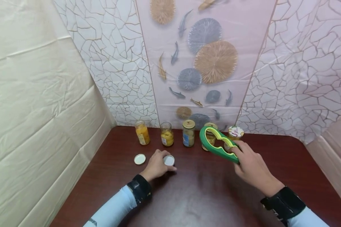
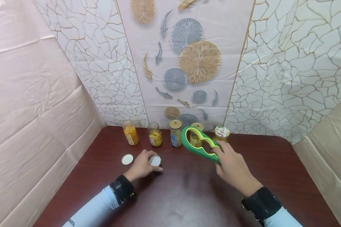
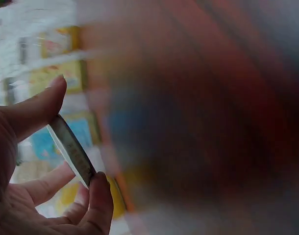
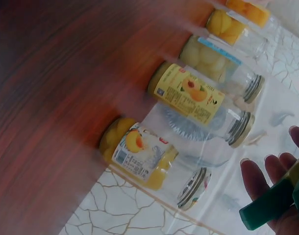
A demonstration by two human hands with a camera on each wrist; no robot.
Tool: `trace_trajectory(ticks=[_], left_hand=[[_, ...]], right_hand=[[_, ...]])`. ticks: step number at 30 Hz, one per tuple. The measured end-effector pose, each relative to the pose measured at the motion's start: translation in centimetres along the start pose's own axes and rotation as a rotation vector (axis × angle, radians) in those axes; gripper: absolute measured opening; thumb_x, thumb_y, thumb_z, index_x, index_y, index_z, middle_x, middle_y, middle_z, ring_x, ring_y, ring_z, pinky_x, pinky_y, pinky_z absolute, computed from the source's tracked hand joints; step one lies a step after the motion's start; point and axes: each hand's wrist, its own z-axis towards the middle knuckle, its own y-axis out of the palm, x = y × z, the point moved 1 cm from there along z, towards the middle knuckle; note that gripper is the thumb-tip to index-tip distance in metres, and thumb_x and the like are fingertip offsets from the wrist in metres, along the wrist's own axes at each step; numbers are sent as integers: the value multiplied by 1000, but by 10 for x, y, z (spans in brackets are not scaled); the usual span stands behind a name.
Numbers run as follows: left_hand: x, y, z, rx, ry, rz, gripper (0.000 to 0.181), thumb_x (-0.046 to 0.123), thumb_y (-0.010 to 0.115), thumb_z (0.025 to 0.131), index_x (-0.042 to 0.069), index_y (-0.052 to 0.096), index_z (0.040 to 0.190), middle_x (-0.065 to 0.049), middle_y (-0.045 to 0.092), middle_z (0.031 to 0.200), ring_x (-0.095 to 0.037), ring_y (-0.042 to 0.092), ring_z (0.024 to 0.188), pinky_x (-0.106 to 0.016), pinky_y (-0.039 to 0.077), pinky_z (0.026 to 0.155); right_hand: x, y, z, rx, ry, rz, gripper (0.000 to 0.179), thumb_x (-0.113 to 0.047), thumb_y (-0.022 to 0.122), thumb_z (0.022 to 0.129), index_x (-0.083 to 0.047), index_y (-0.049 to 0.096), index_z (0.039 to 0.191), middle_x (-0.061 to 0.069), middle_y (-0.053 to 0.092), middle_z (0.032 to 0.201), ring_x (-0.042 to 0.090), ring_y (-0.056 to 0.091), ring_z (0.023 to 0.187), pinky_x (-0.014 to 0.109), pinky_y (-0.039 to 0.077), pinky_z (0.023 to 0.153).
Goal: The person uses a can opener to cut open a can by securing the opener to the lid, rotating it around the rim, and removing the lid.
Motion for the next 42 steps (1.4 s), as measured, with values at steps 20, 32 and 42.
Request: trace_trajectory(ticks=[20,32,42], left_hand=[[-9,0,13,-117,-122,202,71,47,96,78,18,65,135,-18,52,126,-34,51,119,-49,53,100],[-12,-3,17,-174,-100,188,68,48,94,80,20,62,133,-18,49,130,-35,48,120,-51,53,97],[-12,-5,18,-172,-71,181,71,50,93,81,20,60,136,-19,49,131,-36,48,122,-52,53,98]], right_hand=[[2,4,-5,51,54,29,37,6,76,73,-8,70,107,17,65,127,32,67,103,44,54,55],[0,6,-6,-6,13,-58,34,-2,78,75,-8,66,107,19,64,122,27,63,93,40,54,56],[5,-3,0,47,5,-55,33,-2,78,72,-9,63,101,11,64,111,16,58,76,31,47,52]])
